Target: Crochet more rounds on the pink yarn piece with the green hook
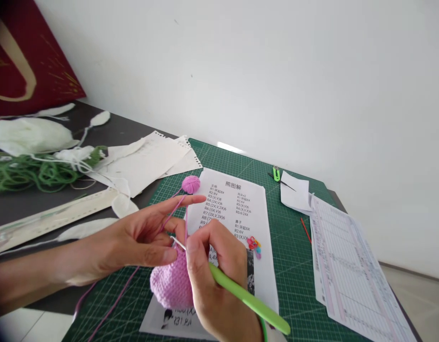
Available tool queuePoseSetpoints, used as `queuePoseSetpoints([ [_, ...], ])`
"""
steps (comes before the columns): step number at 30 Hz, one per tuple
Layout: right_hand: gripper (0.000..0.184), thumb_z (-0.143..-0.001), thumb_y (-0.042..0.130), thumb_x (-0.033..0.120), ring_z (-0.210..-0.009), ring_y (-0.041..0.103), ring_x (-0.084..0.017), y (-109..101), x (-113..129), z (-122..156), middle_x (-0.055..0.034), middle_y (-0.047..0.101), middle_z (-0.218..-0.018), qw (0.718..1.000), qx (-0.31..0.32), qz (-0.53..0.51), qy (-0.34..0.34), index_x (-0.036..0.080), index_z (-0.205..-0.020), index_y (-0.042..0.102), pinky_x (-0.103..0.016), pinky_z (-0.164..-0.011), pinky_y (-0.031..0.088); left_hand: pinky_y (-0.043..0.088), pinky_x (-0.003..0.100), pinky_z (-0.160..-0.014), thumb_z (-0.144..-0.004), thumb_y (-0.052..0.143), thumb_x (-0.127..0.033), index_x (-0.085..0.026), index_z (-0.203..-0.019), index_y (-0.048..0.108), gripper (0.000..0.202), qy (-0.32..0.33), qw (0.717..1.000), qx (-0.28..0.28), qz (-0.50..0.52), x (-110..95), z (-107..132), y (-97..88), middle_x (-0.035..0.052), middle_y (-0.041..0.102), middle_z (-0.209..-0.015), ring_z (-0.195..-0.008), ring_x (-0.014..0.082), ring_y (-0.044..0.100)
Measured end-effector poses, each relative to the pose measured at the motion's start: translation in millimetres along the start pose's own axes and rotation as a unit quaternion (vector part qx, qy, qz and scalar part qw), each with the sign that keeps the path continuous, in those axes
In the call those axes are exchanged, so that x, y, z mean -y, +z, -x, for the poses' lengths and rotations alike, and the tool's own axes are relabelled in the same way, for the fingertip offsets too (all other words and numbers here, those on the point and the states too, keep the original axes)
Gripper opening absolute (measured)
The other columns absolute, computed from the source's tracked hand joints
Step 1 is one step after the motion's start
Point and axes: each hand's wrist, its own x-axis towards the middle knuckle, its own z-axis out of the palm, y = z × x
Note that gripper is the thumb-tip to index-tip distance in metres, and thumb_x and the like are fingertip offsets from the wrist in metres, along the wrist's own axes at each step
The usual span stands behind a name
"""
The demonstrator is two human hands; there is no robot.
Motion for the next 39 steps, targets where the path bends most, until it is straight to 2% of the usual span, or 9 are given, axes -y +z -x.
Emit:
queuePoseSetpoints([
  [7, 0.032, -0.102, 0.05, 0.031, -0.054, 0.04, -0.007, -2.8, 5.1, 0.1, 0.0054, 0.048, -0.064, 1.0, -0.01, 0.016, -0.006, 0.021, -0.072, 0.054, -0.024, -0.054, 0.036, 0.026, 0.02, -0.05, -0.091, 0.075, -0.013, -0.031, -0.154, 0.037, 0.075, 0.003, 1.0, 0.014, 0.012, 3.2, 0.8, -0.6, -0.004, 0.063, -0.091, -0.058, 0.0029, 0.041],
  [15, 0.033, -0.102, 0.047, 0.027, -0.051, 0.037, -0.007, -1.5, 11.0, 0.4, 0.0058, 0.046, -0.061, 0.998, -0.023, 0.058, -0.033, 0.021, -0.07, 0.048, -0.026, -0.057, 0.04, 0.026, 0.02, -0.051, -0.092, 0.074, -0.014, -0.035, -0.152, 0.041, 0.071, -0.006, 1.0, 0.013, 0.015, 6.1, -0.3, 1.2, -0.0035, 0.063, -0.091, -0.059, 0.0037, 0.041],
  [20, 0.024, -0.098, 0.046, 0.013, -0.057, 0.042, -0.009, -0.8, 9.9, -0.3, 0.0042, 0.047, -0.063, 0.98, -0.033, 0.141, -0.136, 0.021, -0.075, 0.046, -0.028, -0.055, 0.038, 0.021, 0.023, -0.048, -0.091, 0.076, -0.017, -0.035, -0.154, 0.038, 0.076, -0.007, 1.0, -0.005, 0.004, 6.6, -0.3, 3.6, -0.0023, 0.064, -0.091, -0.054, 0.0038, 0.032],
  [22, 0.019, -0.097, 0.049, 0.012, -0.06, 0.044, -0.009, -0.3, 7.0, 0.7, 0.0038, 0.051, -0.066, 0.975, -0.041, 0.154, -0.153, 0.021, -0.08, 0.049, -0.028, -0.056, 0.039, 0.02, 0.023, -0.048, -0.09, 0.077, -0.018, -0.034, -0.155, 0.036, 0.079, -0.007, 1.0, -0.02, 0.005, 7.3, 0.9, 4.1, -0.002, 0.064, -0.091, -0.054, 0.0036, 0.032],
  [26, 0.013, -0.099, 0.052, 0.015, -0.063, 0.047, -0.011, 0.0, 3.3, 2.6, 0.0028, 0.056, -0.07, 0.978, -0.041, 0.15, -0.136, 0.021, -0.087, 0.055, -0.029, -0.058, 0.041, 0.026, 0.022, -0.051, -0.09, 0.078, -0.019, -0.035, -0.158, 0.03, 0.085, -0.005, 1.0, -0.027, 0.013, 8.8, 4.6, 3.8, -0.0003, 0.066, -0.094, -0.058, 0.0044, 0.039],
  [29, 0.02, -0.099, 0.05, 0.016, -0.061, 0.049, -0.011, -1.2, 5.6, 2.5, 0.0027, 0.056, -0.067, 0.986, -0.03, 0.123, -0.108, 0.022, -0.082, 0.055, -0.029, -0.058, 0.041, 0.026, 0.022, -0.051, -0.09, 0.077, -0.016, -0.038, -0.16, 0.028, 0.088, -0.013, 0.999, -0.03, 0.017, 8.7, 6.5, 4.0, -0.0007, 0.066, -0.093, -0.057, 0.0041, 0.039],
  [33, 0.028, -0.102, 0.05, 0.025, -0.06, 0.051, -0.01, -5.7, 8.6, 1.8, 0.0037, 0.054, -0.063, 0.996, -0.015, 0.057, -0.072, 0.021, -0.076, 0.057, -0.027, -0.057, 0.04, 0.022, 0.023, -0.049, -0.089, 0.078, -0.016, -0.037, -0.16, 0.028, 0.09, -0.024, 0.999, -0.033, 0.022, 7.1, 7.2, 5.4, -0.0004, 0.066, -0.094, -0.054, 0.0039, 0.035],
  [35, 0.03, -0.103, 0.05, 0.03, -0.06, 0.051, -0.008, -10.1, 8.3, 2.0, 0.0042, 0.053, -0.064, 0.999, 0.006, 0.013, -0.049, 0.02, -0.076, 0.059, -0.026, -0.056, 0.039, 0.019, 0.022, -0.048, -0.088, 0.078, -0.015, -0.034, -0.16, 0.03, 0.089, -0.023, 0.999, -0.032, 0.028, 6.2, 7.1, 5.8, -0.0013, 0.065, -0.09, -0.053, 0.0037, 0.033],
  [39, 0.029, -0.104, 0.051, 0.034, -0.062, 0.053, -0.007, -20.9, 8.2, 1.5, 0.0038, 0.056, -0.068, 0.997, 0.07, -0.039, -0.019, 0.021, -0.081, 0.065, -0.026, -0.057, 0.039, 0.023, 0.021, -0.049, -0.089, 0.078, -0.014, -0.032, -0.158, 0.033, 0.085, -0.024, 0.999, -0.011, 0.031, 5.2, 6.8, 4.6, -0.0029, 0.064, -0.088, -0.054, 0.003, 0.036],
])
